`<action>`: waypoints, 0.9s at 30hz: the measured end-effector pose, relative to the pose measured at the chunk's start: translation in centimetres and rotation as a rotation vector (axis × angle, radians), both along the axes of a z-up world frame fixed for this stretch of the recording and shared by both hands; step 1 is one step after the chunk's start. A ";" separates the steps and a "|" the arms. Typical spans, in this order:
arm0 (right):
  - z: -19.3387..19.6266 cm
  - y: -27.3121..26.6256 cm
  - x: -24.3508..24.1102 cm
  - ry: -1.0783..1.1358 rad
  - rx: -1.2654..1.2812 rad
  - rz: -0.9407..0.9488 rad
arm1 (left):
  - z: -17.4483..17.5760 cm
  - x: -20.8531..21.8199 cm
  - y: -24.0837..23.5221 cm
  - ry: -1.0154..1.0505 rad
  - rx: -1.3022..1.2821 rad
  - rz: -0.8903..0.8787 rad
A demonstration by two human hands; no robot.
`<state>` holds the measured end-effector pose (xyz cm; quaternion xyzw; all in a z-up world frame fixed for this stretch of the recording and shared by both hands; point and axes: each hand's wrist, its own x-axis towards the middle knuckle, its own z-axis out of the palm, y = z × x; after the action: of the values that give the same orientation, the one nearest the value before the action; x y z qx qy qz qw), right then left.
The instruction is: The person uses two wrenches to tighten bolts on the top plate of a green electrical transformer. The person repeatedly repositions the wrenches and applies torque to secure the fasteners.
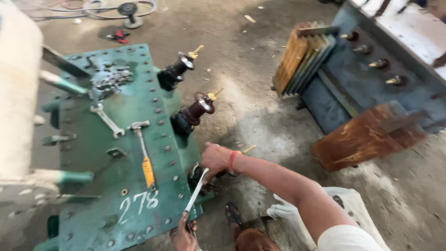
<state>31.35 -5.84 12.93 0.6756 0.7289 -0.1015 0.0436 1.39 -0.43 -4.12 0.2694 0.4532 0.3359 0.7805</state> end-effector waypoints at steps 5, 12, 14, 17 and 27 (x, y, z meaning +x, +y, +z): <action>2.5 0.6 3.0 -0.001 0.022 -0.169 | 1.6 0.4 0.8 0.020 -0.114 -0.033; 6.3 -14.5 -22.3 0.148 0.175 -0.893 | 2.9 -0.1 -0.5 -0.121 -0.084 -0.077; 3.9 -16.1 -30.2 0.299 -0.085 -1.088 | 3.2 0.2 -0.9 -0.166 -0.056 -0.042; 0.3 -17.8 -30.2 0.252 0.040 -1.002 | 3.9 0.1 -0.2 -0.132 -0.115 -0.084; 6.1 -2.4 0.4 -0.015 -0.126 -0.175 | 2.8 -0.2 -0.8 -0.081 -0.012 -0.058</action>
<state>31.78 -8.23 19.00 0.7333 0.6590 -0.1453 0.0823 1.19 -1.25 -1.28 0.2639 0.4153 0.3211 0.8092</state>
